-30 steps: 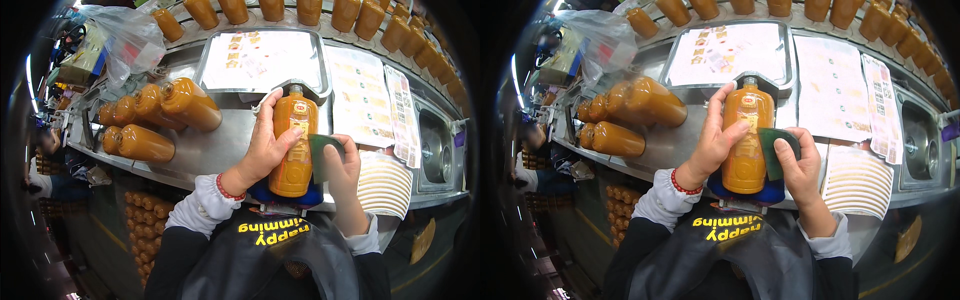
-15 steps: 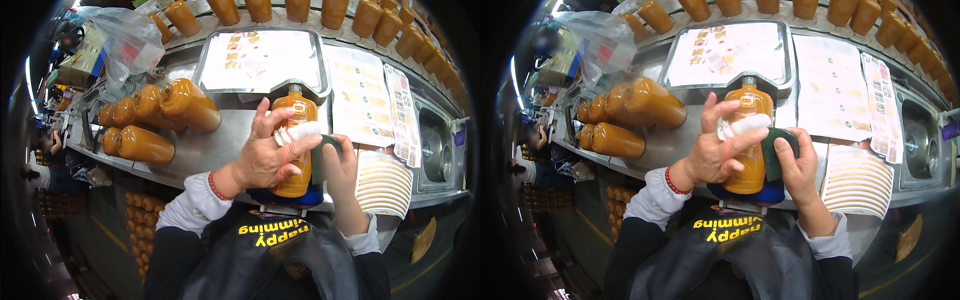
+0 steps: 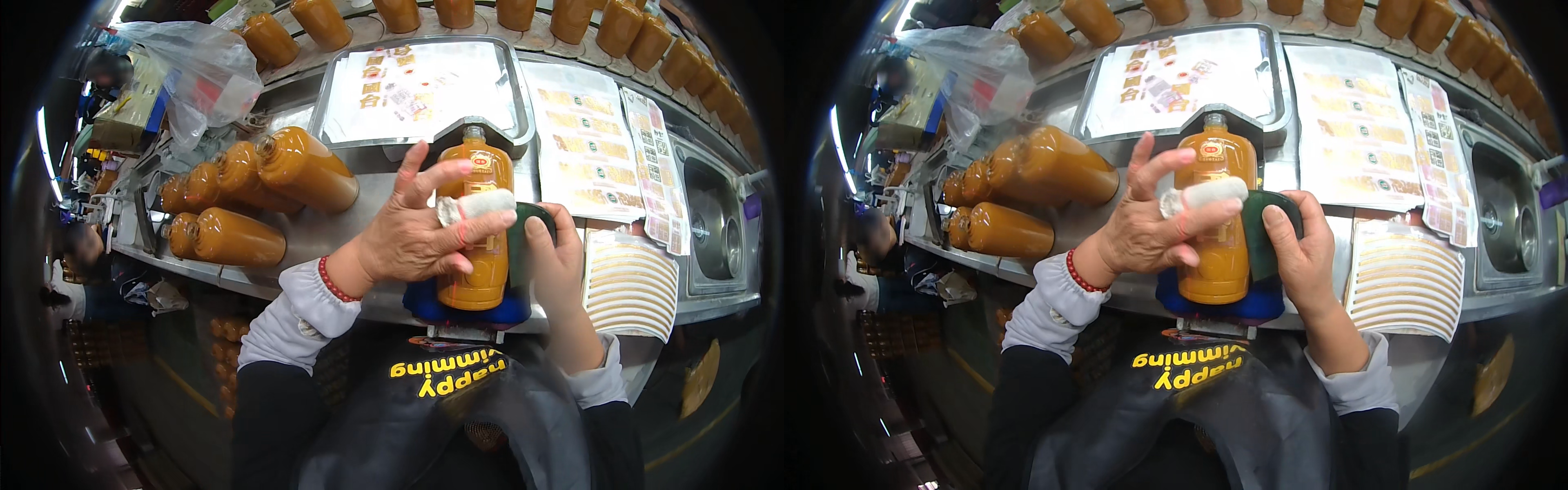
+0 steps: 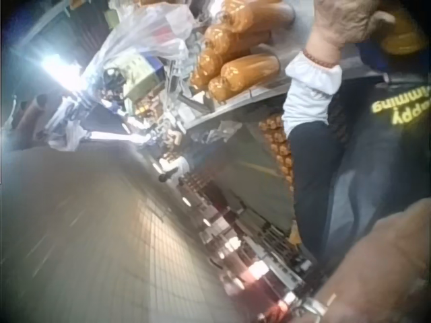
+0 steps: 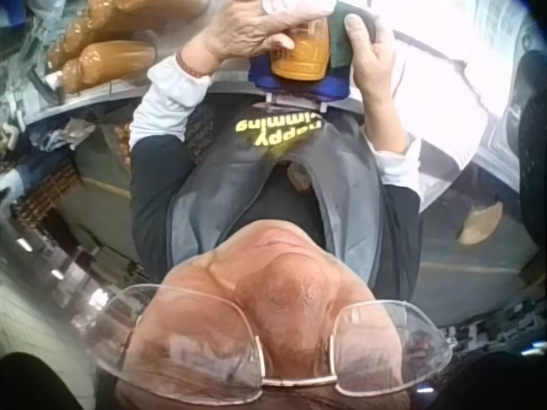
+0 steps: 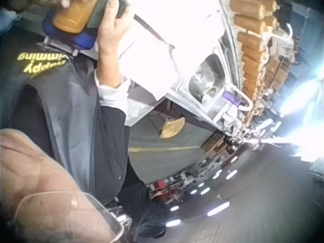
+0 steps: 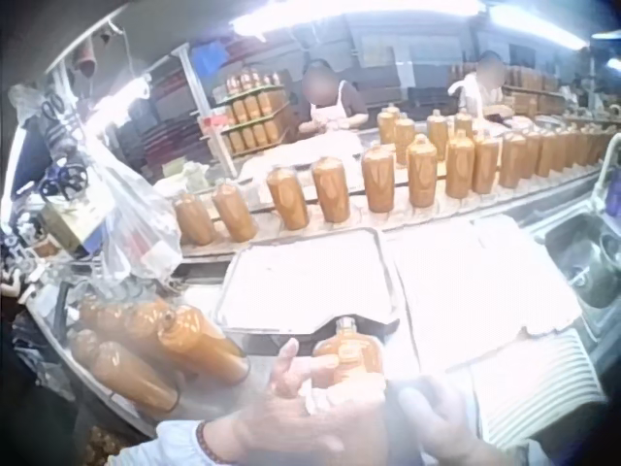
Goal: The person applies labels to amber-colored plastic bottles at a workstation. They peel labels from a sheet, position them on the bottle, and smooth them with a green card. Finished bottles are placed on a nearby pallet.
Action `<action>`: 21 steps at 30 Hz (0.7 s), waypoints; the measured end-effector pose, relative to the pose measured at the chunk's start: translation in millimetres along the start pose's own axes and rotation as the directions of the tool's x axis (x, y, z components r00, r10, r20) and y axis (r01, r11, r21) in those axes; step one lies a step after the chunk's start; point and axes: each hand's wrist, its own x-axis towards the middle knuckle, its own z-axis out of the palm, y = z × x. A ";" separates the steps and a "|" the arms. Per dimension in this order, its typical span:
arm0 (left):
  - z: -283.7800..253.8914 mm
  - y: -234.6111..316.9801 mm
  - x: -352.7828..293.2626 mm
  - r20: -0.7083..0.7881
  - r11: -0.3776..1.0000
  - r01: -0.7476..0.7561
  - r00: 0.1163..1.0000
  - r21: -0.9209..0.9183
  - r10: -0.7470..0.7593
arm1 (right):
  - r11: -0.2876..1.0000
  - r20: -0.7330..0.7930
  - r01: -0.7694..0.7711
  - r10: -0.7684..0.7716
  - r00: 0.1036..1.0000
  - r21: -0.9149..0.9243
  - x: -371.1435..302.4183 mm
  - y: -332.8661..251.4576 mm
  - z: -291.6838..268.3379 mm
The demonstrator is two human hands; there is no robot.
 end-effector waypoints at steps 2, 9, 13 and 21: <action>4.3 1.6 -6.4 0.012 0.999 0.045 0.999 -0.030 -0.044 | 0.998 -0.005 -0.024 0.024 1.000 0.052 0.0 -1.6 0.5; 10.0 7.0 -36.3 -0.114 0.975 0.196 0.972 -0.103 -0.207 | 0.994 0.041 0.001 -0.006 0.999 0.106 2.5 -11.0 11.6; 5.3 21.4 -43.4 -0.189 0.955 0.281 0.937 -0.091 -0.294 | 0.960 -0.042 0.154 -0.168 0.985 -0.232 6.4 -14.8 0.3; 18.6 27.2 -48.9 -0.295 0.919 0.354 0.871 -0.175 -0.392 | 0.344 0.708 0.862 -0.496 0.503 -0.371 -5.9 -51.4 2.5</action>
